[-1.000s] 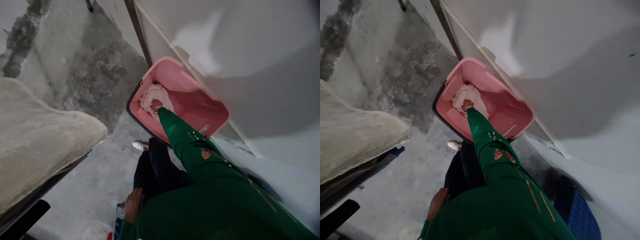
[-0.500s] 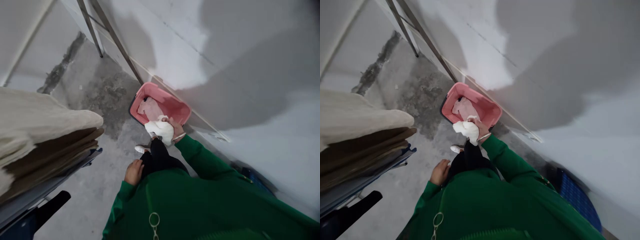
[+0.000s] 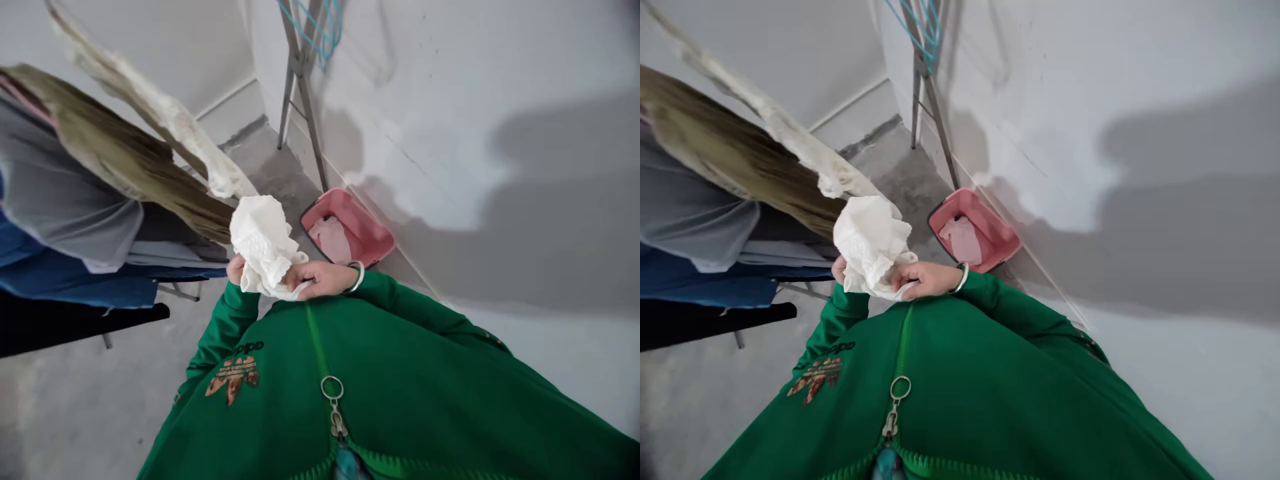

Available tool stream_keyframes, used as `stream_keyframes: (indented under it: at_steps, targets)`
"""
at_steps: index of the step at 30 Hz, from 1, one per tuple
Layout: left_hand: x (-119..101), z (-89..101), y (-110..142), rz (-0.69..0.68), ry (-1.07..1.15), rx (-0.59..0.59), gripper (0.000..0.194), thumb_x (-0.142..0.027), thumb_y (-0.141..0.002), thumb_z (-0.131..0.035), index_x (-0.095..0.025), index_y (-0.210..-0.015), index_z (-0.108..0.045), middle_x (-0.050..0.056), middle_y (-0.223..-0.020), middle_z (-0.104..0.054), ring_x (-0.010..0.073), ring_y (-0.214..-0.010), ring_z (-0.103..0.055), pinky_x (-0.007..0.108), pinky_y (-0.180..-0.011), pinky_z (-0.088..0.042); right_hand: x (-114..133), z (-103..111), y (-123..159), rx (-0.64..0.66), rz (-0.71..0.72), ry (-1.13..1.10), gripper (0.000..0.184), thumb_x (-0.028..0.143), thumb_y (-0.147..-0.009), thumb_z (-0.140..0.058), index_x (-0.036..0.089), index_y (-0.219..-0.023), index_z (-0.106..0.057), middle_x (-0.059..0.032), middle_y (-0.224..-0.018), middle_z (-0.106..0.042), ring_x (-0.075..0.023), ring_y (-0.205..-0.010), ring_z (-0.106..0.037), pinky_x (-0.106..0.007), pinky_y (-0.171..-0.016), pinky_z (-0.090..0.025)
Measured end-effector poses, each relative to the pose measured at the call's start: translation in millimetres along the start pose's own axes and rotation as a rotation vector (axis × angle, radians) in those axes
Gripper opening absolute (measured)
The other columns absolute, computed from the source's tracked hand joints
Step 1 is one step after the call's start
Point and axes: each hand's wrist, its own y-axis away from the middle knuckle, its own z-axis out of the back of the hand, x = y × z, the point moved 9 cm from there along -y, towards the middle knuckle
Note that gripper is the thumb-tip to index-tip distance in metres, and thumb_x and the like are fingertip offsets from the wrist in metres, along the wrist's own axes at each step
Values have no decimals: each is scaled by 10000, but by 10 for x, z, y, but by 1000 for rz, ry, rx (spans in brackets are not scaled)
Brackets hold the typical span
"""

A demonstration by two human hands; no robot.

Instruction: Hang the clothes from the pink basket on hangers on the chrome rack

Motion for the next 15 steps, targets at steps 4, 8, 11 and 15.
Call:
stream_keyframes:
  at_steps: [4, 8, 11, 15]
  targets:
    - [-370, 116, 251, -41, 244, -65, 290, -469, -809, -576, -232, -875, -731, 17, -897, -748, 227, -1182, -605, 334, -1020, -498, 115, 318, 160, -257, 87, -6, 457, 461, -823, -670, 140, -1110, -516, -10, -864, -554, -88, -753, -524, -220, -703, -429]
    - [-438, 65, 464, 72, 449, -88, 284, -345, -867, -508, -183, -983, -711, 34, -972, -748, 213, -1298, -516, 323, -1108, -427, 270, 197, 43, -65, 154, 152, 818, 536, -816, -654, 150, -1435, -284, -21, -897, -576, -122, -814, -552, -263, -761, -458]
    - [-365, 38, 579, 155, 484, -60, 278, -316, -861, -524, -148, -1001, -695, 57, -1009, -742, 244, -1322, -488, 363, -1145, -391, 308, 185, -151, -141, 160, 291, 819, 575, -858, -564, 165, -1482, -229, -101, -1110, -593, -166, -951, -571, -314, -842, -480]
    - [-280, -14, 677, 159, 437, 82, 377, -431, -826, -592, -134, -1045, -670, 90, -1102, -715, 300, -1312, -492, 437, -1146, -391, 330, 195, -316, -306, 109, 368, 582, 570, -814, -609, 152, -1218, -582, -86, -1076, -653, -207, -985, -595, -349, -903, -481]
